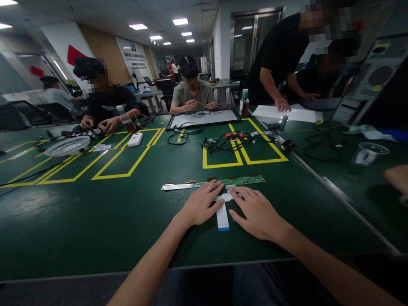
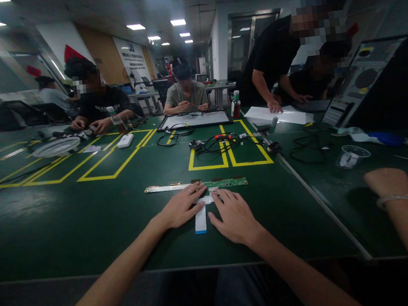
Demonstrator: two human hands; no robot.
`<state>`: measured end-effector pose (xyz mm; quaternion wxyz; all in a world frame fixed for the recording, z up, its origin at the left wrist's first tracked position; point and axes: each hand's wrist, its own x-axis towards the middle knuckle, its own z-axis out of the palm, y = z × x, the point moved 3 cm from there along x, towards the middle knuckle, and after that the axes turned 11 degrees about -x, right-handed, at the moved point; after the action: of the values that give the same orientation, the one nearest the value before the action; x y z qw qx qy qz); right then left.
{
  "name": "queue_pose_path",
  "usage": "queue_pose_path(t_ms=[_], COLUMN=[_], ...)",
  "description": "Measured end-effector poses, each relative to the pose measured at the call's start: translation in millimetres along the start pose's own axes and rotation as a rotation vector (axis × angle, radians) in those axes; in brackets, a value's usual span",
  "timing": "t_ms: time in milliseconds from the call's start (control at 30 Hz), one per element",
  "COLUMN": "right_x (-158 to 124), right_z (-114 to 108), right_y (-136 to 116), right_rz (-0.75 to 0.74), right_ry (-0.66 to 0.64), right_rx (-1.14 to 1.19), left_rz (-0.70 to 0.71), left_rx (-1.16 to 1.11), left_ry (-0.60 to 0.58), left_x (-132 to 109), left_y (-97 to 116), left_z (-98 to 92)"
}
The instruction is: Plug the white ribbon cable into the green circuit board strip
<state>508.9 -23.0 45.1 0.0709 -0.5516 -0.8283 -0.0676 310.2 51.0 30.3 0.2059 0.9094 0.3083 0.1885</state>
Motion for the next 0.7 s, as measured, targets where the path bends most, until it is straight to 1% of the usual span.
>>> queue_pose_path(t_ms=[200,400,700], right_x=[2.7,5.1,6.4], right_z=[1.4,0.8,0.8], right_y=[2.1,4.1,7.6], right_rz=[-0.013,-0.014,0.005], right_ry=[-0.009,-0.016,-0.045], right_rx=[-0.018,-0.048,-0.028], left_rz=[0.021,-0.012,-0.005], left_rx=[-0.008,-0.03,-0.025], left_ry=[0.003,-0.004,-0.023], left_x=[0.7,1.2,-0.4], left_y=[-5.2,-3.1,-1.2], left_z=[2.3,0.5,-1.1])
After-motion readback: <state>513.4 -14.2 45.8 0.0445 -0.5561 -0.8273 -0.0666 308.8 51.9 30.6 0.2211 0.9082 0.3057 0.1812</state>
